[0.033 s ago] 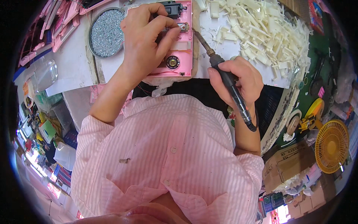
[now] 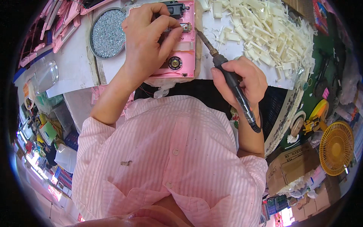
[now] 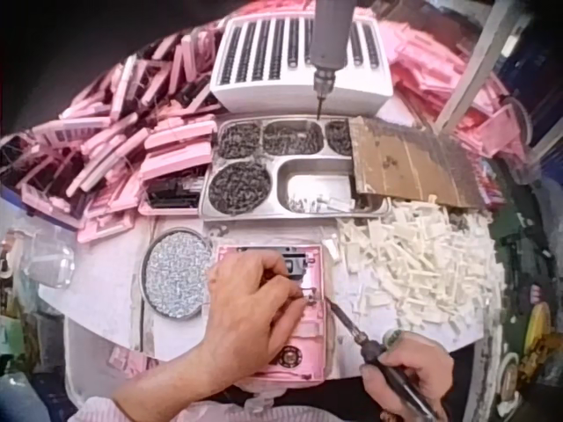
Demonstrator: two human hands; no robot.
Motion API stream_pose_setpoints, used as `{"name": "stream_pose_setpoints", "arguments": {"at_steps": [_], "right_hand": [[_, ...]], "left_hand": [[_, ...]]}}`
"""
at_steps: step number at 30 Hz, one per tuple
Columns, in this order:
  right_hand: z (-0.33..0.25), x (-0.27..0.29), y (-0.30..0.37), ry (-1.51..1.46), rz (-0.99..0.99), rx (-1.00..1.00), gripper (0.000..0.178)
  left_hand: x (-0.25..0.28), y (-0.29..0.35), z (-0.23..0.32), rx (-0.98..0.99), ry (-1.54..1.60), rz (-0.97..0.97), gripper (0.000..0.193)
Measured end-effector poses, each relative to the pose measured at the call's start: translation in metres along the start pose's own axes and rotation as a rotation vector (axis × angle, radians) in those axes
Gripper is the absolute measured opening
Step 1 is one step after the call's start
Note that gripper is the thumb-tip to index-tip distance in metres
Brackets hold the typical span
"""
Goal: Assembling a pink electronic toy by soldering wires and components and using an electric screwdriver to secure the housing.
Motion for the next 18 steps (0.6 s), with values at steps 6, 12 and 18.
{"name": "stream_pose_setpoints", "arguments": {"at_steps": [6,12,18], "right_hand": [[0.003,0.003,-0.008,0.005,0.044,-0.047,0.028],[0.002,-0.002,-0.014,0.02,0.001,-0.005,0.027],[0.002,-0.006,-0.016,0.019,-0.011,0.012,0.027]], "left_hand": [[0.0,-0.017,0.009,0.068,0.02,-0.159,0.014],[-0.002,-0.019,0.01,0.063,0.001,-0.178,0.014],[0.0,-0.022,0.015,0.084,-0.035,-0.215,0.013]]}}
Point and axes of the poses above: each hand's wrist, its own y-axis away from the middle knuckle, its own x-axis out of the back of the hand, z = x × y, the point moved 9 cm from there along -y, towards the middle knuckle, and after that the axes turned 8 degrees about -z, right-handed, at the moved point
